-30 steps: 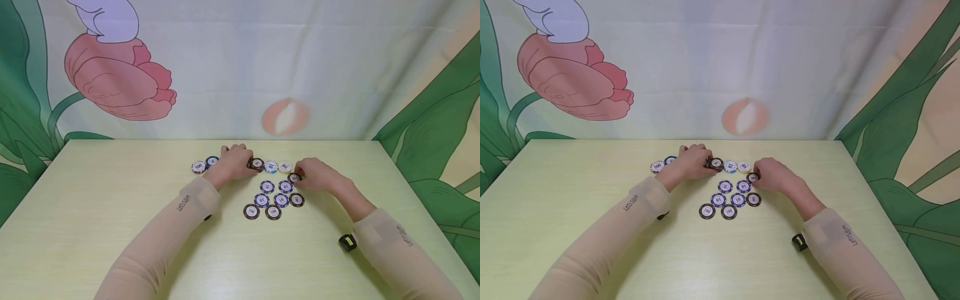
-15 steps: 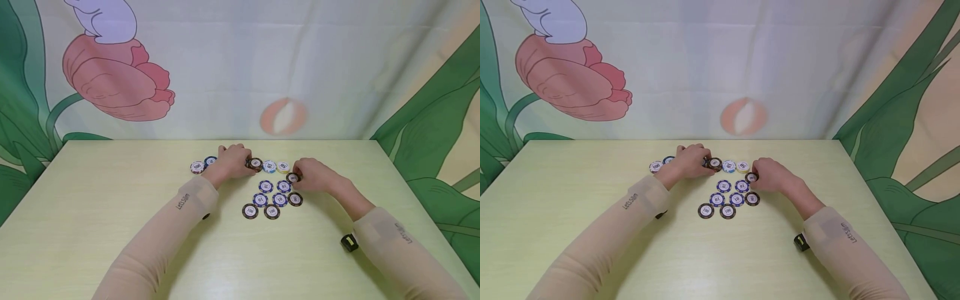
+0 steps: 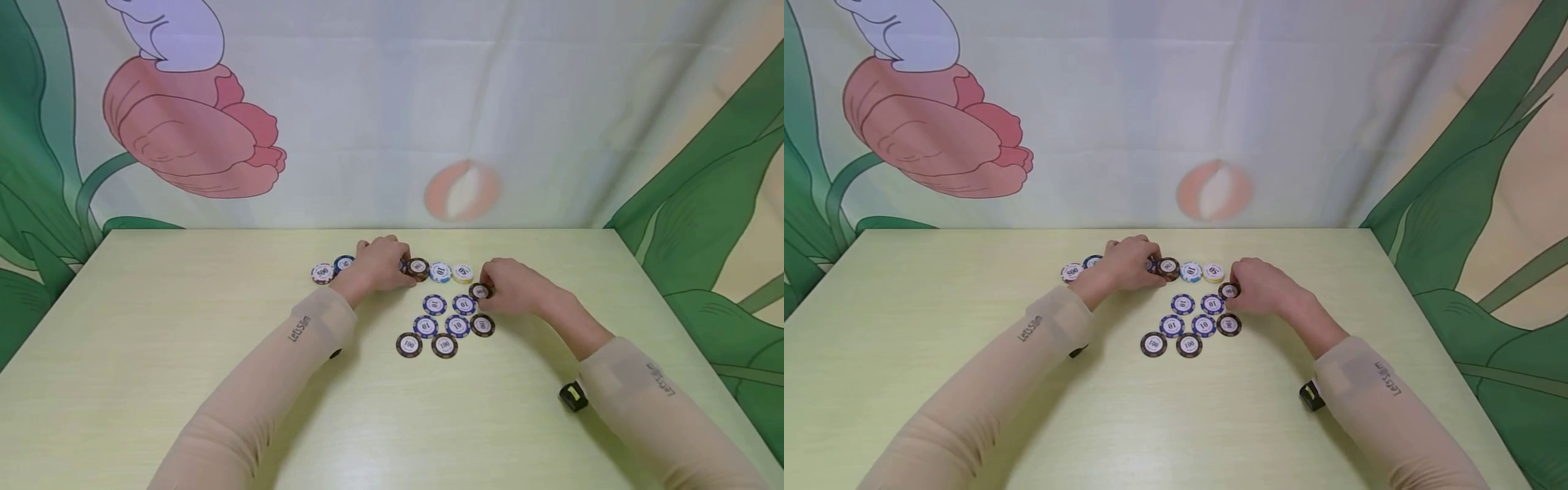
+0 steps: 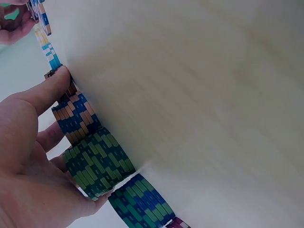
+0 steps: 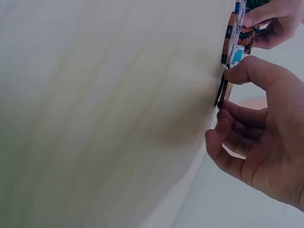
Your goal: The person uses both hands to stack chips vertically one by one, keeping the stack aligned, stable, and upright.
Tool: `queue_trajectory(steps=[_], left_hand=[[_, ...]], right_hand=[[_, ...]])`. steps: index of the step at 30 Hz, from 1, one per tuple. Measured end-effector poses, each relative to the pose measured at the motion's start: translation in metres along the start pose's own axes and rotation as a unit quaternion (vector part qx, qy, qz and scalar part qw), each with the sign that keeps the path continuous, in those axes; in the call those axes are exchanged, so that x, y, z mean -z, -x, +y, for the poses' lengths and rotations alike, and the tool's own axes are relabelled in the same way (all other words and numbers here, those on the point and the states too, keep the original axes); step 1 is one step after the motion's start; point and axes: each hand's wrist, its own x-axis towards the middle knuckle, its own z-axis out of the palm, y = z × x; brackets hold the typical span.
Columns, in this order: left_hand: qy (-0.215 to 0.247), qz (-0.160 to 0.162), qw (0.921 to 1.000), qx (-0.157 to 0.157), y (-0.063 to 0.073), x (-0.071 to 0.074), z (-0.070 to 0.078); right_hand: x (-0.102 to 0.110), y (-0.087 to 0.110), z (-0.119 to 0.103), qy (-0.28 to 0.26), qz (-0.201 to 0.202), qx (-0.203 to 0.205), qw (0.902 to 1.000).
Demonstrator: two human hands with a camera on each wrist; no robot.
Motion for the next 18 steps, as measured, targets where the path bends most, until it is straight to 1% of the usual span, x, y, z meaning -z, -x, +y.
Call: queue_trajectory(steps=[5, 8, 10, 13, 18], left_hand=[[0.004, 0.000, 1.0000, 0.003, 0.001, 0.000, 0.001], [0.004, -0.002, 1.0000, 0.007, 0.001, -0.001, 0.001], [0.006, -0.004, 0.9999, 0.009, 0.001, -0.002, 0.002], [0.007, -0.004, 0.9999, 0.010, 0.001, -0.002, 0.002], [0.008, -0.001, 0.9999, 0.011, 0.001, -0.001, 0.002]], right_hand=[[0.004, 0.004, -0.004, 0.014, -0.009, -0.041, 0.9990], [0.008, 0.005, -0.008, 0.018, -0.006, -0.050, 0.9986], [0.010, 0.003, -0.013, 0.020, 0.001, -0.047, 0.9987], [0.012, -0.001, -0.021, 0.021, 0.012, -0.029, 0.9993], [0.010, -0.013, -0.038, 0.019, 0.014, -0.011, 0.9997]])
